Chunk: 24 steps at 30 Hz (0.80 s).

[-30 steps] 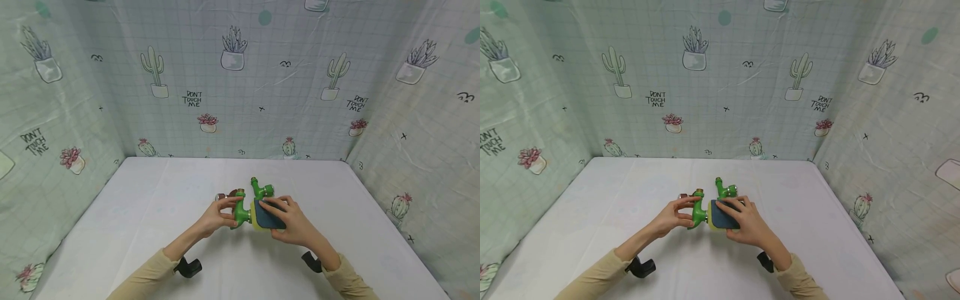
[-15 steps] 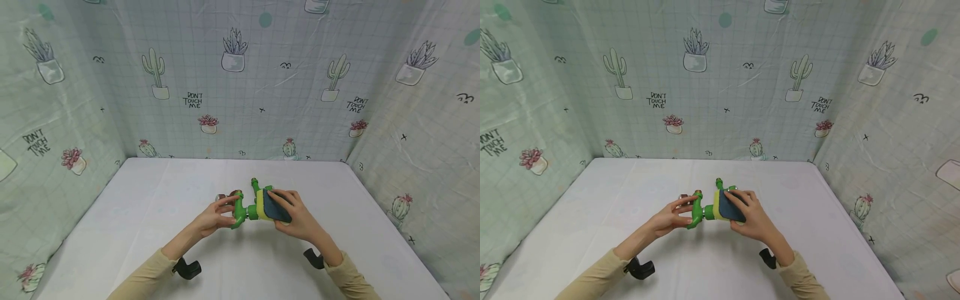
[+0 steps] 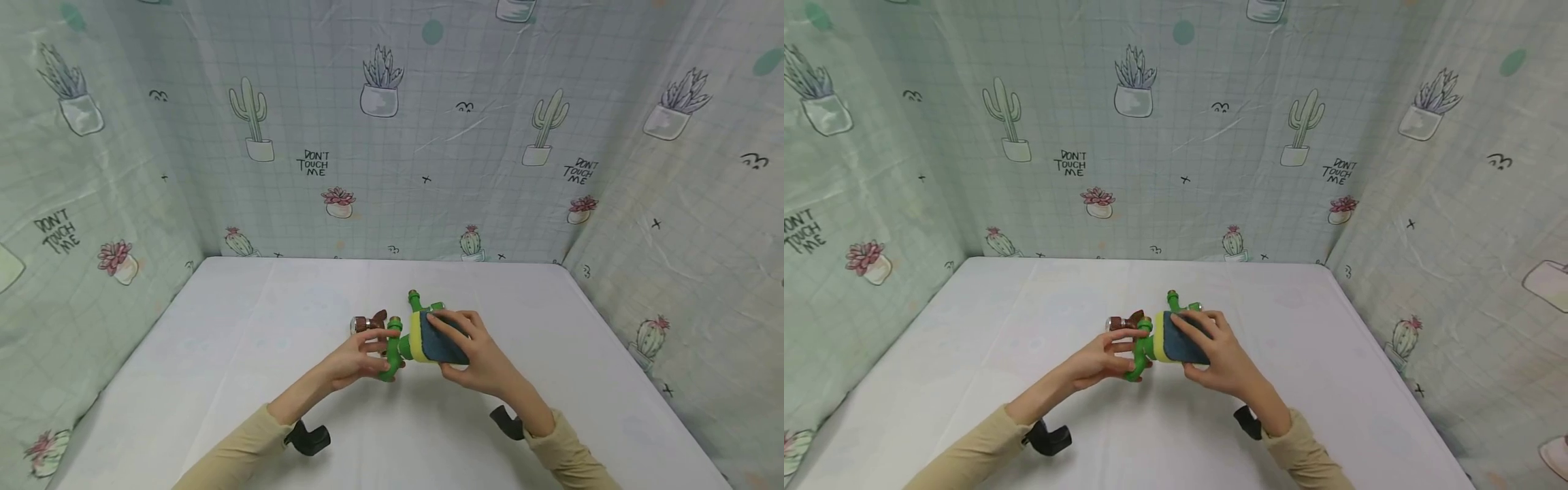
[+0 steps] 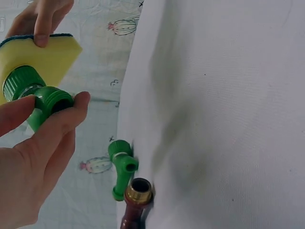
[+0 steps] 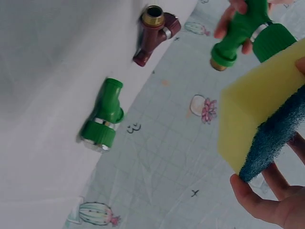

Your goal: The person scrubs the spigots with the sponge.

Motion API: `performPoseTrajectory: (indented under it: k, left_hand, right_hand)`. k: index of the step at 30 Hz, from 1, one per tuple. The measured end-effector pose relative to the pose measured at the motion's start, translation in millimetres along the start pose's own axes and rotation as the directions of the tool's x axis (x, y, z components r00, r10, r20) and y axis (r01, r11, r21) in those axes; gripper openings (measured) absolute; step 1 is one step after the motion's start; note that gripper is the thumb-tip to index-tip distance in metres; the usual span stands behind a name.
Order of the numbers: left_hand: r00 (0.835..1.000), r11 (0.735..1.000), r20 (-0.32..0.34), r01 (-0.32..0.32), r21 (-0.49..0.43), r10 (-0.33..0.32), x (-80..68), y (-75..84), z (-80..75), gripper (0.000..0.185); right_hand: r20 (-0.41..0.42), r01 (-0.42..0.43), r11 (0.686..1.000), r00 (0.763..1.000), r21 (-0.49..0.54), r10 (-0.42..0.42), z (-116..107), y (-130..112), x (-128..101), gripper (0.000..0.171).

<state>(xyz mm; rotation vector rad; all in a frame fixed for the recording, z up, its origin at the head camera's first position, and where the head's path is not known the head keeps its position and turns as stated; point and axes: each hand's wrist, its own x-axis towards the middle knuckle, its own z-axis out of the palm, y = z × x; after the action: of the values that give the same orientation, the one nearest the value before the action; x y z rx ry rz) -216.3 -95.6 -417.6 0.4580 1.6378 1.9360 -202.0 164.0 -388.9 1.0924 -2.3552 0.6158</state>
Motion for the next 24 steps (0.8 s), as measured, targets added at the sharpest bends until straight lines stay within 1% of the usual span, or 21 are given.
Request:
performPoseTrajectory:
  k: [2,4,6,10,14,17,20,24]
  left_hand:
    - [1.0,0.998,0.001,-0.005,0.07,0.005,-0.1,-2.0,3.1,0.056]
    - [1.0,0.993,-0.004,-0.002,0.12,0.003,0.6,-3.7,6.4,0.054]
    - [1.0,0.988,-0.012,0.0,0.156,0.002,1.5,-5.4,9.7,0.053]
    - [1.0,0.981,-0.031,0.007,0.192,-0.001,3.0,-7.3,15.5,0.052]
    - [0.998,0.973,-0.06,0.012,0.232,0.002,2.1,-7.7,20.0,0.047]
    - [0.997,0.971,-0.074,0.015,0.237,0.002,1.7,-9.2,22.2,0.043]
    - [0.996,0.974,-0.086,0.015,0.226,0.005,1.5,-11.3,23.8,0.041]
    - [0.996,0.974,-0.092,0.012,0.228,0.009,2.8,-14.5,23.8,0.043]
  right_hand:
    - [0.001,0.027,0.999,1.0,-0.039,-0.027,0,-3,2,0.077]
    - [-0.004,0.055,0.995,0.998,-0.082,-0.055,-1,-5,4,0.077]
    - [-0.009,0.08,0.989,0.997,-0.125,-0.081,-2,-7,6,0.076]
    - [-0.003,0.115,0.976,0.993,-0.183,-0.118,-2,-10,7,0.076]
    - [0.028,0.155,0.972,0.988,-0.179,-0.152,-3,-13,8,0.077]
    - [0.039,0.176,0.971,0.984,-0.162,-0.172,-3,-16,8,0.076]
    - [0.043,0.175,0.973,0.984,-0.151,-0.171,-3,-17,9,0.073]
    - [0.045,0.165,0.976,0.986,-0.139,-0.16,-2,-17,9,0.07]
